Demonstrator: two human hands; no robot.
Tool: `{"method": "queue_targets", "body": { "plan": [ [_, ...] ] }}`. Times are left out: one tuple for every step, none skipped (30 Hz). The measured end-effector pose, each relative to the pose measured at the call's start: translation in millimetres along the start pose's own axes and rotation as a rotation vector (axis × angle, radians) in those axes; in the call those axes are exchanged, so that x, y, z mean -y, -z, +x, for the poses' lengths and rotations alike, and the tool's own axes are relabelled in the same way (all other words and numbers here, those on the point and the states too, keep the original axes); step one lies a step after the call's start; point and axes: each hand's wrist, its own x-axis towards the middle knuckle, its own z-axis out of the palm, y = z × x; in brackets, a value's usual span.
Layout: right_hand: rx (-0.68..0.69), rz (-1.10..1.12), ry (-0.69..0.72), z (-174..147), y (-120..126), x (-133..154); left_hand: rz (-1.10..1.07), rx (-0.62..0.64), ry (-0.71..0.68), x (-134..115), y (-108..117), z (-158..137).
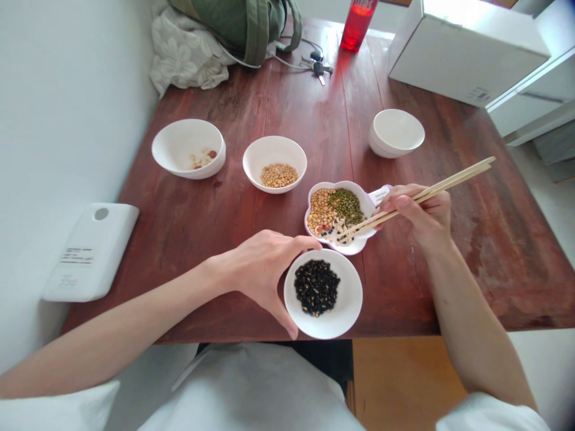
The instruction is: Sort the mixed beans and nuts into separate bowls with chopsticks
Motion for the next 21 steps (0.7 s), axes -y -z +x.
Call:
{"method": "queue_targets", "body": {
  "plan": [
    [-0.008,0.055,0.026,-1,-1,3,0.001,0.006,0.006,0,0,0],
    [-0.011,0.107,0.056,-1,-3,6,0.003,0.01,0.011,-1,1,0],
    [-0.006,0.153,0.087,-2,-4,8,0.007,0.013,0.014,-1,1,0],
    [0.009,0.185,0.108,-2,-5,9,0.011,0.014,0.017,-1,1,0],
    [0.037,0.204,0.116,-3,-6,10,0.012,0.009,0.019,-1,1,0],
    [0.057,0.216,0.118,-3,-7,10,0.013,0.007,0.02,-1,1,0],
    [0.062,0.219,0.113,-3,-7,8,0.014,0.005,0.02,-1,1,0],
    [0.049,0.21,0.102,-2,-7,7,0.015,0.003,0.018,-1,1,0],
    [0.025,0.188,0.09,-2,-7,5,0.017,-0.002,0.014,-1,1,0],
    [-0.004,0.155,0.075,-1,-6,3,0.018,-0.004,0.009,-1,1,0],
    [-0.029,0.117,0.059,0,-5,1,0.017,-0.005,0.005,-1,1,0],
    [-0.044,0.074,0.039,0,-5,0,0.015,-0.006,0.004,0,0,1],
    [-0.046,0.031,0.023,1,-4,-1,0.011,-0.007,0.004,0,0,1],
    [-0.045,-0.007,0.012,1,-4,-2,0.008,-0.006,0.006,0,0,1],
    [-0.041,-0.037,0.007,1,-5,-3,0.005,-0.004,0.008,0,0,0],
    [-0.037,-0.061,0.003,1,-5,-3,0.005,-0.002,0.009,0,0,0],
    [-0.029,-0.079,0.003,1,-6,-4,0.006,0.0,0.009,0,0,0],
    [-0.019,-0.089,0.004,0,-6,-4,0.007,0.002,0.01,0,1,0],
    [-0.011,-0.093,0.005,0,-7,-5,0.009,0.004,0.009,-1,1,0],
    [-0.004,-0.095,0.004,0,-7,-6,0.011,0.007,0.009,-1,1,0],
    [-0.001,-0.095,0.003,-1,-8,-7,0.013,0.007,0.008,-1,1,0]
  ]
}}
